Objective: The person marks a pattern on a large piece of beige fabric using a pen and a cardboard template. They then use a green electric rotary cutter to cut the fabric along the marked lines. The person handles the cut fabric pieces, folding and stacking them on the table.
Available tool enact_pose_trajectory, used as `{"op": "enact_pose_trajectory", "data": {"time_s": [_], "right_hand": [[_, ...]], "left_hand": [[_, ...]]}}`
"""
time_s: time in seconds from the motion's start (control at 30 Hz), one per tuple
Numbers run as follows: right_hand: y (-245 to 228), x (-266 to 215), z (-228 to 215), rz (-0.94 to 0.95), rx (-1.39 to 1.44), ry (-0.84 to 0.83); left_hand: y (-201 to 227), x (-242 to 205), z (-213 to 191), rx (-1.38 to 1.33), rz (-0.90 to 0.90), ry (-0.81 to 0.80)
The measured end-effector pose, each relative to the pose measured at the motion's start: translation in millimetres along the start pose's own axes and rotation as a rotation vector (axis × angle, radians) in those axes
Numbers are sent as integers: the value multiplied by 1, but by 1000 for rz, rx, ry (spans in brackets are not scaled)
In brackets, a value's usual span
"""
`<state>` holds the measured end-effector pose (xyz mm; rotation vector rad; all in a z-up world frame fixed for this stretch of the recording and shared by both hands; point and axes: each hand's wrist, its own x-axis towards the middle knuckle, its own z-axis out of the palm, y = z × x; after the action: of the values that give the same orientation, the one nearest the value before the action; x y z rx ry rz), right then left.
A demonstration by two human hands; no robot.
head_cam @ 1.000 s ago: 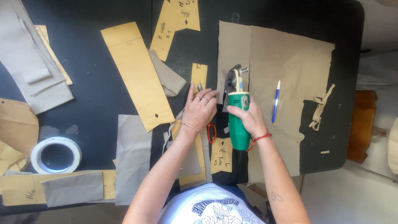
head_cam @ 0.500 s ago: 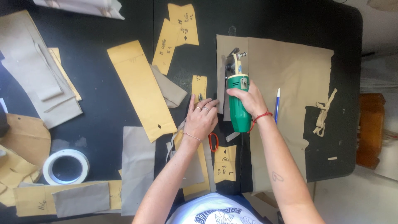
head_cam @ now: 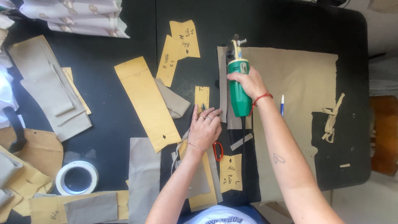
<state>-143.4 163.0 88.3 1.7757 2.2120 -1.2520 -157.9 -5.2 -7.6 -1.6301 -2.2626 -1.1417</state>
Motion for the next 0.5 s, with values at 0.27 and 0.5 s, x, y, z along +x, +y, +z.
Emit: {"op": "enact_pose_trajectory", "data": {"time_s": [0.27,0.5], "right_hand": [[26,72,4,-139,59,33],[82,-62,-58,-242,265,122]], "left_hand": [[6,-1,-6,-33,-8,-17],[52,2,-76,-782,-435,-8]]}}
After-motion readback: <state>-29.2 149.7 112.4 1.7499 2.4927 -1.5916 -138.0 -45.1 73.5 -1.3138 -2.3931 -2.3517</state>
